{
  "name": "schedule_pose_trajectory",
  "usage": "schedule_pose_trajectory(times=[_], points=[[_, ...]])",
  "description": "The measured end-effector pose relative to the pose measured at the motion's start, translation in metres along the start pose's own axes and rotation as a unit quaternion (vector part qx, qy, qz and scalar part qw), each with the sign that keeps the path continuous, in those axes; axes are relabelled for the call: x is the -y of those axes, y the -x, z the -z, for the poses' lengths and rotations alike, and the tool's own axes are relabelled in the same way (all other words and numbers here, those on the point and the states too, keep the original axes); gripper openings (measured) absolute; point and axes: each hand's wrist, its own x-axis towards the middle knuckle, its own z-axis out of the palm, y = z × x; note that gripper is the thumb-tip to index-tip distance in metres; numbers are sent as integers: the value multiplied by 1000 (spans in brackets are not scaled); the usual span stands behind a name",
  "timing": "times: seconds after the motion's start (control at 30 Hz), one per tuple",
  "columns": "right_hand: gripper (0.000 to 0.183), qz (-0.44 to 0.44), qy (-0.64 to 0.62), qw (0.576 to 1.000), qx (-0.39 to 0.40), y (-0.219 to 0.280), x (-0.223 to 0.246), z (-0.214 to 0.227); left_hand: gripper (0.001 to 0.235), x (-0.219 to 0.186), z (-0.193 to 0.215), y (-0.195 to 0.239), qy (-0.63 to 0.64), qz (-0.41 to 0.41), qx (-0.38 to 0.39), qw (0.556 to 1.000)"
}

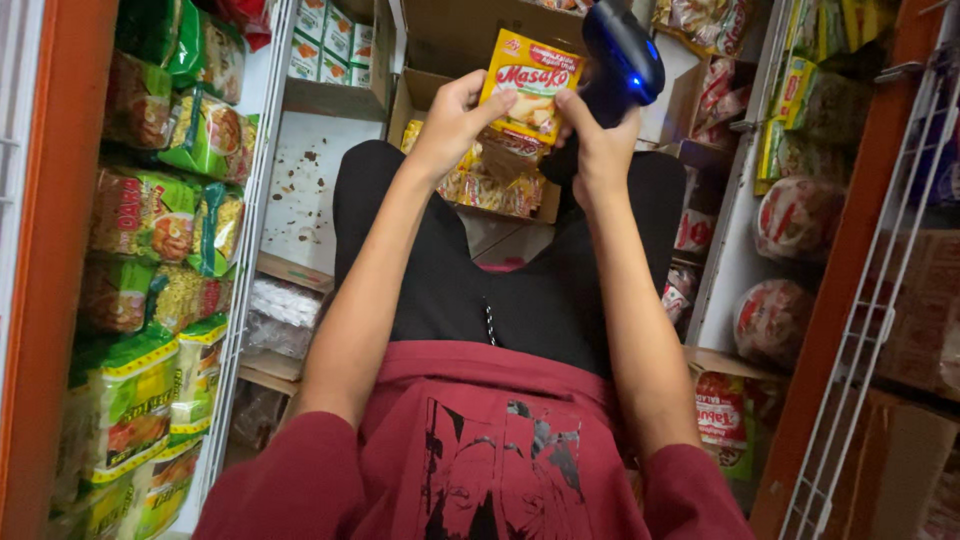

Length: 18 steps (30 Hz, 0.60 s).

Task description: The person scans barcodes on individual seasoning packets using a handheld wireless scanner while sitting in a grocery aisle, then places the scanned items into a cardboard box.

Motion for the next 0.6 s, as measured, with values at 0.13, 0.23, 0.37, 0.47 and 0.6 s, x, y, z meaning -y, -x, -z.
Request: schedule_pose_trajectory(times=[0.13, 0.23, 0.37, 0.47, 0.6], points=[[24, -52, -24, 998, 14, 2, -1, 6, 32, 3, -3, 5, -7, 15, 12, 1000], [25, -65, -26, 997, 22, 6, -6, 10, 32, 12, -3, 10, -16, 13, 7, 1000], [25, -73, -29, 997, 24, 9, -11, 13, 31, 22, -7, 13, 7, 22, -12, 1000], [23, -93, -36, 994, 38, 9, -14, 15, 28, 23, -8, 17, -39, -3, -20, 999], [24, -131, -162, 975, 79, 11, -14, 19, 28, 19, -12, 22, -11, -38, -42, 998]])
